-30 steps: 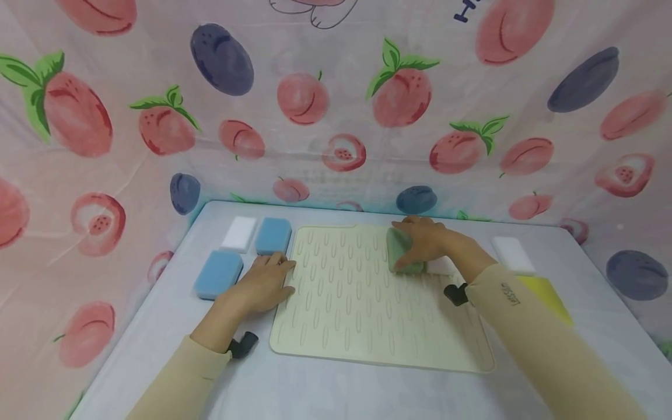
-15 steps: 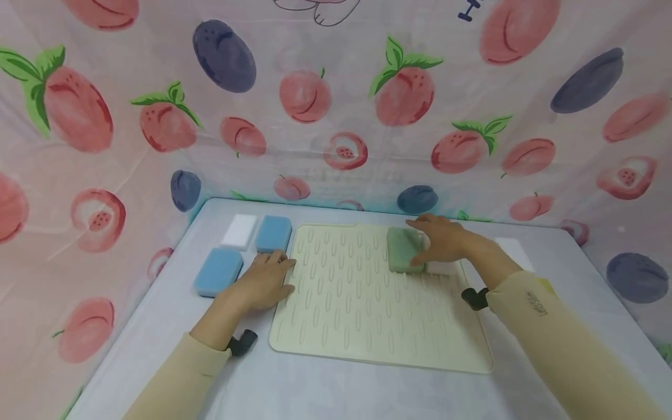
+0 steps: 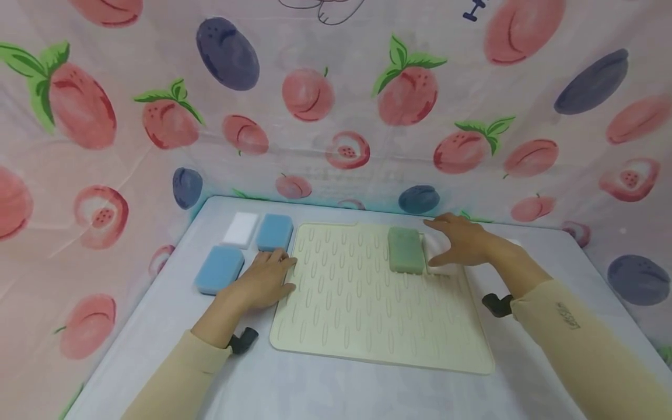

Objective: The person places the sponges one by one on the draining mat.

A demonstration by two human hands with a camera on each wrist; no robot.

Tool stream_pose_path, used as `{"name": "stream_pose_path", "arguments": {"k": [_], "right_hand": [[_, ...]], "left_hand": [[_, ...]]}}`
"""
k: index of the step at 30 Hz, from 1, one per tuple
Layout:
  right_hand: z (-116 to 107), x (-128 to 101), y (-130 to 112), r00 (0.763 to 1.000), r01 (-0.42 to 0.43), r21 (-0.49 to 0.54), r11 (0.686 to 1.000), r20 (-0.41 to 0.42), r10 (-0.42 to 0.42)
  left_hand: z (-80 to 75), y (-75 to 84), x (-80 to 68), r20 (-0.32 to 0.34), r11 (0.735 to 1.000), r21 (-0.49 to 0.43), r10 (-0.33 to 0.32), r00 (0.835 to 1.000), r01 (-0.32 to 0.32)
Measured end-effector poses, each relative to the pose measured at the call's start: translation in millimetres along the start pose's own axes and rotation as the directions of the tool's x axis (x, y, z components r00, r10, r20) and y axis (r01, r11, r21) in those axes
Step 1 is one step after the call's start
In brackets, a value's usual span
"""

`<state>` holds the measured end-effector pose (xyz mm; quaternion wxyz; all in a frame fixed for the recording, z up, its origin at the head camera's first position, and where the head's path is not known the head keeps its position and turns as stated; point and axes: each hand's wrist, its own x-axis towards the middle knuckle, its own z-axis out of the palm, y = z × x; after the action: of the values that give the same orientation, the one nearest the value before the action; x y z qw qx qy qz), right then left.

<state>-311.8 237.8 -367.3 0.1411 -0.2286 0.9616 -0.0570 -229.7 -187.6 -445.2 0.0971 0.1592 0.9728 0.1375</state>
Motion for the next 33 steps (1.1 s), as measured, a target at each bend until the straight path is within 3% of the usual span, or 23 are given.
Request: {"name": "stream_pose_path", "arguments": {"k": [13, 33], "right_hand": [[4, -24, 12, 0.999, 0.02, 0.0, 1.0, -0.041, -0.02], [24, -56, 38, 0.994, -0.11, 0.045, 0.993, -0.018, 0.111]], "left_hand": [[-0.7, 0.5, 0.0, 0.005, 1.0, -0.005, -0.014, 1.0, 0.014], [-0.6, 1.6, 0.6, -0.004, 1.0, 0.001, -0.014, 1.0, 0.014]]}}
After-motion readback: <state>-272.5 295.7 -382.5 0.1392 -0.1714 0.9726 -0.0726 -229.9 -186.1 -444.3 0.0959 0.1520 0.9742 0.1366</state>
